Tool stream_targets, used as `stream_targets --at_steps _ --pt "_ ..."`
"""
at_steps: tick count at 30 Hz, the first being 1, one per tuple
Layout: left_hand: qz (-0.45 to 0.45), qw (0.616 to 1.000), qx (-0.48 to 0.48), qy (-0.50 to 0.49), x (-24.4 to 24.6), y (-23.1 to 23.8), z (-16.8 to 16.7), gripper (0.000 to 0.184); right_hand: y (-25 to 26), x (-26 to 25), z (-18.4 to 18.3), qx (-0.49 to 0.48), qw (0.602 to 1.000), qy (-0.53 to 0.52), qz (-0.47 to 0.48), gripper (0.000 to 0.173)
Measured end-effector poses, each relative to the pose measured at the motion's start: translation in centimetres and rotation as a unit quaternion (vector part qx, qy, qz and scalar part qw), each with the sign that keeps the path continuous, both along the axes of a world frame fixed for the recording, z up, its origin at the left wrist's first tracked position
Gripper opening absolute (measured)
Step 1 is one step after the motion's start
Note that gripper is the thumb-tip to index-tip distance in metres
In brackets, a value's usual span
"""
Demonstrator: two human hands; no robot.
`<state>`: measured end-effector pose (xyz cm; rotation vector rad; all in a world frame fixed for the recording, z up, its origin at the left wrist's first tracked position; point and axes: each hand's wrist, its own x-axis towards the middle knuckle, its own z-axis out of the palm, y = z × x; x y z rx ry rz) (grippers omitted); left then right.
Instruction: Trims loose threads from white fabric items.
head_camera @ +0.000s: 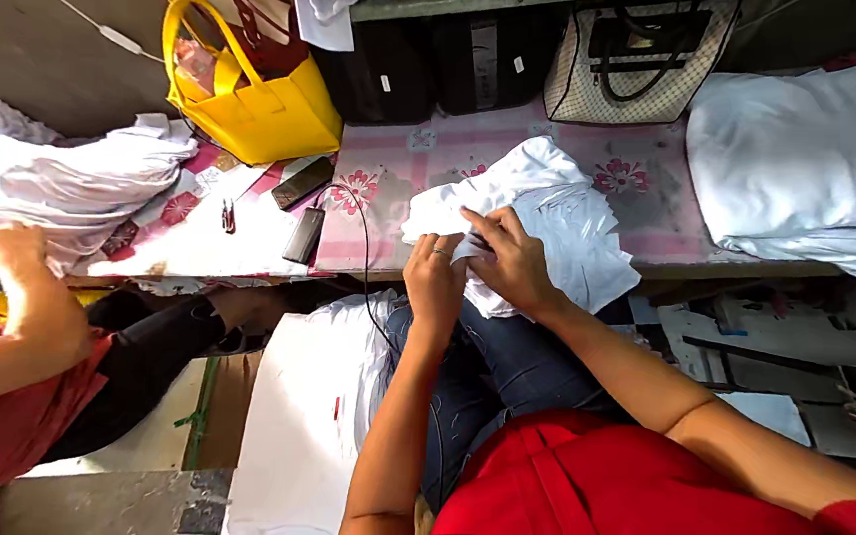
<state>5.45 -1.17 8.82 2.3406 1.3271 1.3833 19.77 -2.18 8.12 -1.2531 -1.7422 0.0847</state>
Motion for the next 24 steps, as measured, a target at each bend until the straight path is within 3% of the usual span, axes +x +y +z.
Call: stream_targets --at_steps 2,4,6,9,10,12,14,17,20,24 --pt "0.013 0.997 0.075 -0.021 0.6 -1.0 -0.1 0.011 0.6 -0.6 0.2 0.051 0.998 -0.005 -0.044 0.048" --pt "0.038 0.995 0.091 -0.023 -0.4 -1.2 -1.3 0.013 0.5 0.4 -0.7 0.063 0.994 -0.008 -0.089 0.042" --pt "0.079 0.996 0.013 -0.031 -2.7 -1.3 -3.5 0.018 -0.6 2.0 -1.8 0.002 0.994 -0.023 -0.110 0.038" --pt "0.113 0.970 -0.205 -0.057 -5.5 -2.1 -6.3 0.027 -3.9 4.3 -3.2 -0.262 0.964 0.035 -0.020 0.034" --pt "0.106 0.959 -0.254 -0.064 -5.7 -2.8 -6.2 0.033 -4.8 5.0 -3.4 -0.299 0.951 0.082 -0.005 0.034" --pt "0.102 0.968 -0.207 -0.099 -4.6 -4.5 -5.5 0.036 -5.7 5.8 -3.0 -0.283 0.947 0.142 -0.049 0.030" --pt "0.063 0.974 -0.128 -0.173 -2.3 -5.9 -4.0 0.027 -5.2 6.1 -2.1 -0.287 0.937 0.174 -0.099 0.025" --pt "-0.094 0.925 -0.217 -0.298 0.9 -6.1 -3.2 0.018 -3.2 5.5 -2.1 -0.415 0.871 0.256 -0.058 0.025" --pt "-0.071 0.910 -0.298 -0.279 2.0 -5.1 -5.5 0.018 -2.6 4.7 -2.4 -0.490 0.784 0.381 0.004 0.014" --pt "-0.045 0.930 -0.262 -0.256 3.0 -5.5 -6.9 0.017 -3.3 5.1 -2.5 -0.479 0.771 0.418 0.033 0.013"
